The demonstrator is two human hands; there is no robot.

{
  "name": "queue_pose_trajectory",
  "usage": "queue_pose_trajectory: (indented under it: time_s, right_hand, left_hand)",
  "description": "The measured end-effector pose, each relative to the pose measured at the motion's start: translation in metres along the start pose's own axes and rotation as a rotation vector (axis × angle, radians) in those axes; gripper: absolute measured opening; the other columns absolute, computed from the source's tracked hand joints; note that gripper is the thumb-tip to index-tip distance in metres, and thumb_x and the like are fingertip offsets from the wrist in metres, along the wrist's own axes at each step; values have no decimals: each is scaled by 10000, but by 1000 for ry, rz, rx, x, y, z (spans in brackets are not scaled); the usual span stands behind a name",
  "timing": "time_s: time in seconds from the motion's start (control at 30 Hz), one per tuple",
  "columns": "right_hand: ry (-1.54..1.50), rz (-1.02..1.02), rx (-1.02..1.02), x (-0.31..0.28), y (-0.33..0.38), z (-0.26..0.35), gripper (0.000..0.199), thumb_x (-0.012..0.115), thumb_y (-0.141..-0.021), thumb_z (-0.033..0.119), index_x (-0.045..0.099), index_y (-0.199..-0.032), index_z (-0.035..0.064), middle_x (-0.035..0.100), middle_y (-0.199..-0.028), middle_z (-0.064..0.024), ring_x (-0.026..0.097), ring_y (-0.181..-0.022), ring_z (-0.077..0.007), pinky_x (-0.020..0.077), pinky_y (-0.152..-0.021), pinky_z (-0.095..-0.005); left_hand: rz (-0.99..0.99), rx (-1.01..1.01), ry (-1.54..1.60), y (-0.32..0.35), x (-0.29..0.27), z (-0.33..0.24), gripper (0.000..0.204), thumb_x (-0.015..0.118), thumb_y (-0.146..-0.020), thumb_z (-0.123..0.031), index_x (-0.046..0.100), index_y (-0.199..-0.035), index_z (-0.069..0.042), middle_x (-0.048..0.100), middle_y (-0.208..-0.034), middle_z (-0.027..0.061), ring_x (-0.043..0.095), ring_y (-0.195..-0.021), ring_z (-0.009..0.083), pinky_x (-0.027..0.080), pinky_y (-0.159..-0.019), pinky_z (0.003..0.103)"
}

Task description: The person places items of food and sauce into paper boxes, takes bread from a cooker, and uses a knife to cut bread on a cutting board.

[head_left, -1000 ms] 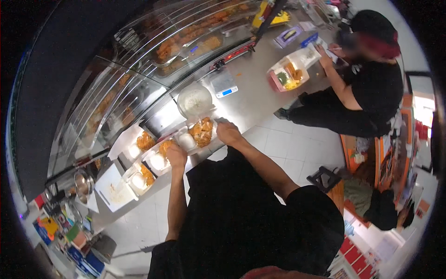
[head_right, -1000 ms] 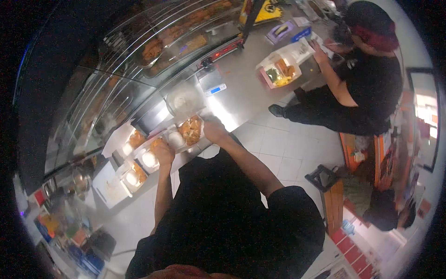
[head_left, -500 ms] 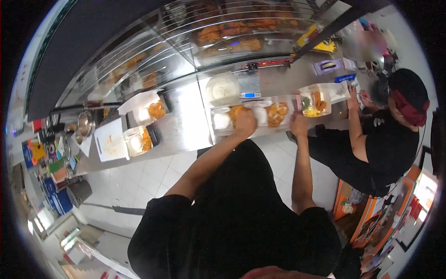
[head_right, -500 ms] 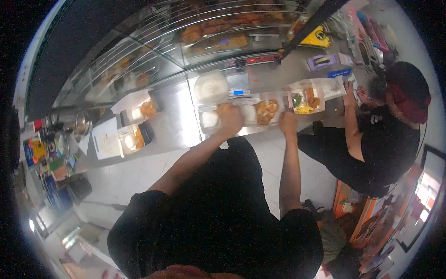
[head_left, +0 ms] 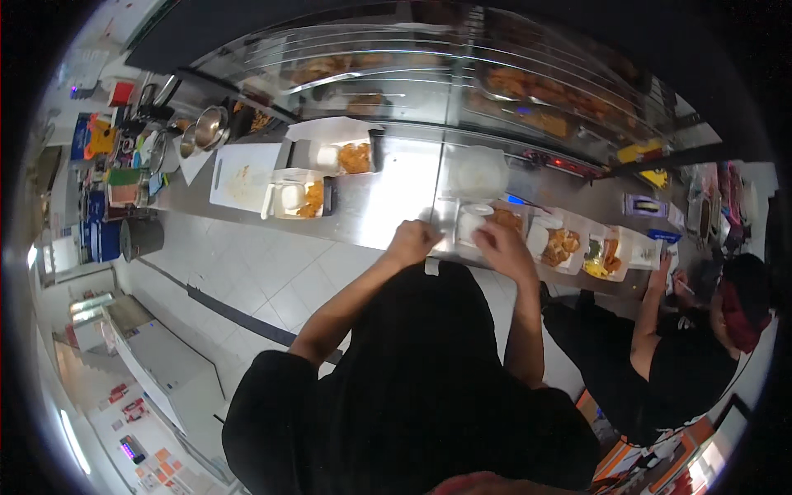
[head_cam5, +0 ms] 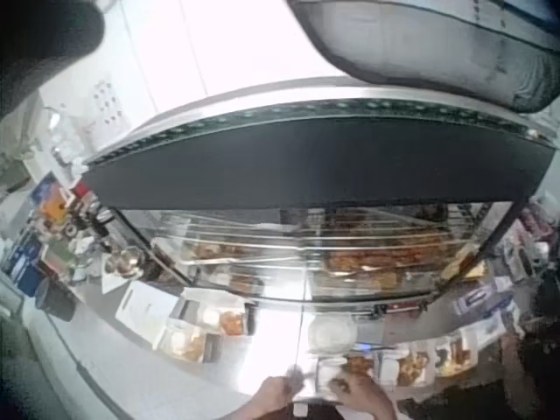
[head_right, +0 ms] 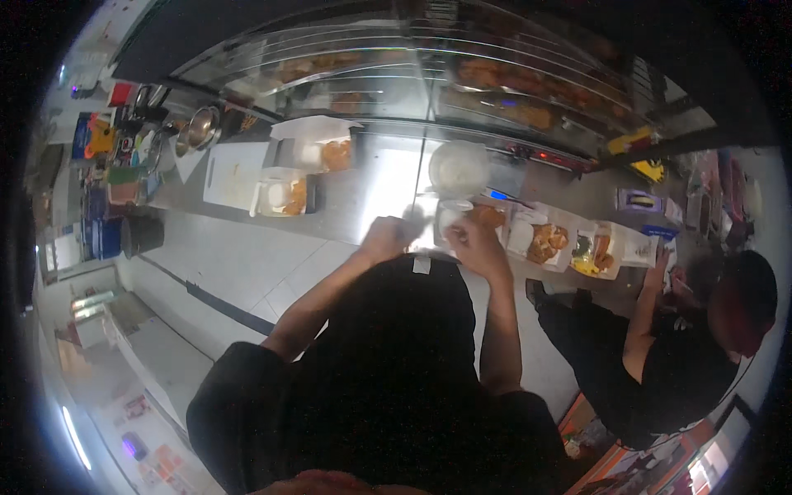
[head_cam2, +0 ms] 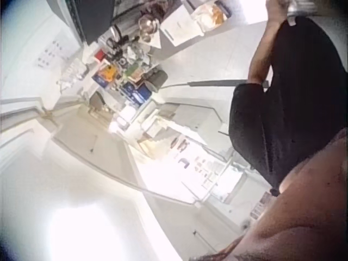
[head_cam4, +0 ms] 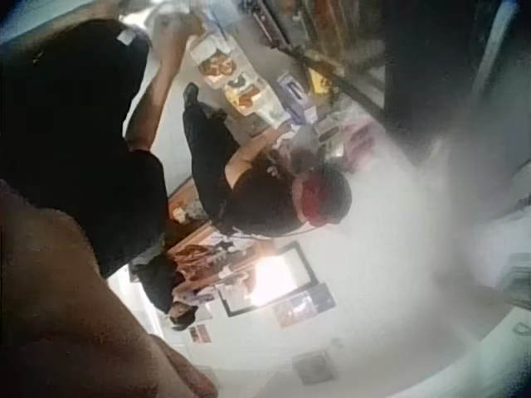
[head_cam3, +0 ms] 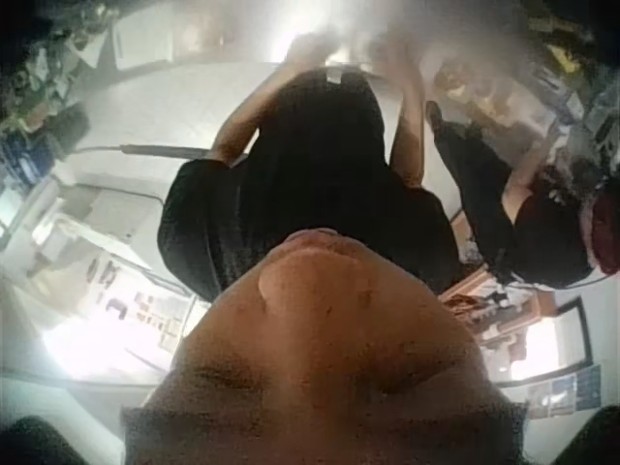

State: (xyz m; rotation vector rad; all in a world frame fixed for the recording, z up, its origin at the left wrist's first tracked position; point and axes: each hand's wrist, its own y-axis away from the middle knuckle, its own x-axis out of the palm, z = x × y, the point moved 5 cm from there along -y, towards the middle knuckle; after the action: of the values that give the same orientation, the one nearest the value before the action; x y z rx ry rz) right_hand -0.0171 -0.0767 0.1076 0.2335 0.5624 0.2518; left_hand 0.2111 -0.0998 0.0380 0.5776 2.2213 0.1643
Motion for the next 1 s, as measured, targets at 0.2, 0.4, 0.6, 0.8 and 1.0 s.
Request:
queue_pose_trajectory:
  time_s: [0.2,0.4,0.6,0.8,1.0]
  right_hand:
    - [70,210,-167,141,-157,25,388,640,-967,355,715,-950,-25,707,-741,-125,702,-663,-218,546,-633,-362]
    - [230,178,182,226,-277,40,595,531,-990,503,709,-873,-52,734,-732,-160,733,-624,-247,608,-685,-403]
    - [426,-5,121,256,-293,47,540,538,-968,417,699,-1044,-93,741,-939,-269,741,-939,-356,556,-950,-443]
    - [365,8,239,246,-273,24,425,572,-924,363,764,-980,-12,733,-1059,-264,706,-1058,-375,545,-965,-451]
    - [238,-44,290,220,-226,-11,405,600,-920,358,776,-841,2,748,-739,-142,741,-682,-245,597,-765,-374]
  left_hand:
    - [-669,-165,-381,46,-116,154,371,760,-850,-227,630,-1072,40,675,-962,280,671,-879,445,540,-771,516]
    - [-611,-259,-451,17,-143,223,304,647,-925,-244,642,-1025,43,663,-937,291,654,-875,474,534,-774,526]
    - [-532,-312,-135,-1,-110,272,425,432,-1053,-257,674,-899,55,673,-967,341,660,-934,495,518,-830,555]
    - [-366,-80,-53,13,-68,207,453,402,-1061,-254,673,-924,83,656,-944,359,641,-903,523,519,-831,557]
    - [-161,-1,-232,28,-75,163,305,446,-982,-145,692,-949,33,674,-887,311,661,-829,499,536,-767,567]
